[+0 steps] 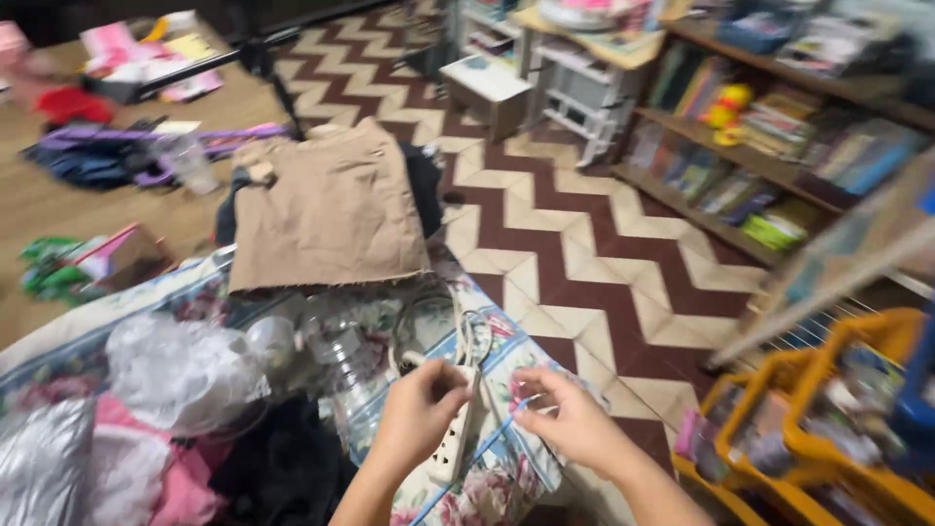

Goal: The person organizes various cables by coiling them and placing them into a blue basket. They also handle small bottles and containers, placing them on a wire shelf, and sort through items in a plastic bag on a desk.

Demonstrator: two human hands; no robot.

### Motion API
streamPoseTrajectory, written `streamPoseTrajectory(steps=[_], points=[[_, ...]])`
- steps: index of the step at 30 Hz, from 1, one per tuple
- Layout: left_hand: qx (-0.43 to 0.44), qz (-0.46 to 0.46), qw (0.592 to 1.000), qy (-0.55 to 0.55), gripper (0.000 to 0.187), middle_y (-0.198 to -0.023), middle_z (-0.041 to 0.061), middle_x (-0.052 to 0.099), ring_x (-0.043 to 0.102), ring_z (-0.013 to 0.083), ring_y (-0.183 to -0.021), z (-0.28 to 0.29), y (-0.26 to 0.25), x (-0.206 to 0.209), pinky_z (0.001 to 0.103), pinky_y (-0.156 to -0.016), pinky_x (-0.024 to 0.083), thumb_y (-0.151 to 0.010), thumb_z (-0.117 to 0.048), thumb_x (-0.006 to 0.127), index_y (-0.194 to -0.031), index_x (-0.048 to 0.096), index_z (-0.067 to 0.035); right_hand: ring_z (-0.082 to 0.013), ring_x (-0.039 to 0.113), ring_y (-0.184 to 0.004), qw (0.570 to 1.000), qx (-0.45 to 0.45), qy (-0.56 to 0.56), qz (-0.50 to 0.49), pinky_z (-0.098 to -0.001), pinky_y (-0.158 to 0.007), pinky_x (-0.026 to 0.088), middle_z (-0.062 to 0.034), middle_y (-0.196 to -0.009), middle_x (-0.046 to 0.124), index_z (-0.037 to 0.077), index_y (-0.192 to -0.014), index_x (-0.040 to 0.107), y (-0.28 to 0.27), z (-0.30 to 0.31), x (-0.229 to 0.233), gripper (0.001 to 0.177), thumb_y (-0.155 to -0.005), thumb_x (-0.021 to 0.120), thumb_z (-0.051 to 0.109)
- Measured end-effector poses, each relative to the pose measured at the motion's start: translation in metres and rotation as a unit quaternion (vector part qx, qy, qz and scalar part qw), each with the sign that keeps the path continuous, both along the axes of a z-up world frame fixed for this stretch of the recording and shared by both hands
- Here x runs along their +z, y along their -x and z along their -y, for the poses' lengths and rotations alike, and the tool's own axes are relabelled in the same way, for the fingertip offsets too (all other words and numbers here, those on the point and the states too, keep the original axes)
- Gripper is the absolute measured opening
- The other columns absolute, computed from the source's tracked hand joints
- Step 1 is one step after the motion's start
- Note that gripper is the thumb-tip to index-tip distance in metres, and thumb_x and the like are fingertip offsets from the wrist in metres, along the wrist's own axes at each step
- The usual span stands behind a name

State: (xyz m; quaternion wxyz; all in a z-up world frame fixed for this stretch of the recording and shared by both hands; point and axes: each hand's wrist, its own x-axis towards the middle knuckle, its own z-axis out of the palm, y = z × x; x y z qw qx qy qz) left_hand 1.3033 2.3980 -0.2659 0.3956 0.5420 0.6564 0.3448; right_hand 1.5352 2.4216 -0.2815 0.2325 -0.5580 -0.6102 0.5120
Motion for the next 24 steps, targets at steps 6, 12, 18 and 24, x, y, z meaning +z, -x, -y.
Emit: streamPoseTrajectory(steps=[6, 12, 18, 24], points=[[-0.007, 0.014, 0.98, -0.199, 0.015, -0.079, -0.002, 0.074, 0.066, 0.0105, -0.071, -0.013, -0.046, 0.052, 0.025, -0.068, 0.053, -0.077, -0.003, 0.075, -0.085, 0.072, -0.015, -0.0093, 0.068, -0.091, 0.982, 0.175, -0.039, -0.061, -0.0239, -0.072, 0.055, 0.0001, -0.112, 0.064, 0.019, -0.131, 0.07, 0.009, -0.052, -0.02, 0.052, -0.086, 0.072, 0.046], [0.031, -0.073, 0.941, -0.33, 0.049, -0.096, 0.006, 0.067, 0.067, 0.0209, -0.085, -0.028, -0.078, 0.02, 0.033, -0.08, 0.054, -0.087, 0.007, 0.065, -0.132, 0.059, -0.012, -0.0217, 0.075, -0.084, 0.987, 0.097, 0.07, -0.105, -0.0337, -0.08, 0.063, -0.009, -0.091, 0.08, 0.004, -0.1, 0.076, -0.012, -0.102, 0.026, 0.028, -0.098, 0.061, 0.028], [0.133, -0.243, 0.959, 0.056, 0.113, -0.152, 0.019, 0.045, 0.045, 0.0361, -0.138, -0.03, -0.1, -0.135, 0.05, -0.116, 0.038, -0.076, -0.039, 0.095, -0.158, 0.024, -0.005, -0.0281, 0.071, -0.08, 0.965, 0.119, 0.163, -0.169, -0.0348, -0.072, 0.063, -0.0215, -0.095, 0.072, -0.008, -0.099, 0.068, -0.036, -0.14, 0.01, 0.023, -0.104, 0.054, 0.01], [0.184, -0.059, 0.968, 0.16, 0.069, -0.121, 0.006, 0.07, 0.07, 0.0241, -0.1, -0.056, -0.128, -0.046, 0.04, -0.075, 0.057, -0.076, -0.03, 0.075, -0.138, 0.05, -0.014, -0.0229, 0.071, -0.079, 0.978, 0.132, 0.116, -0.114, -0.0329, -0.073, 0.062, -0.0155, -0.092, 0.074, -0.001, -0.104, 0.073, -0.045, -0.168, -0.003, 0.015, -0.097, 0.06, 0.003]])
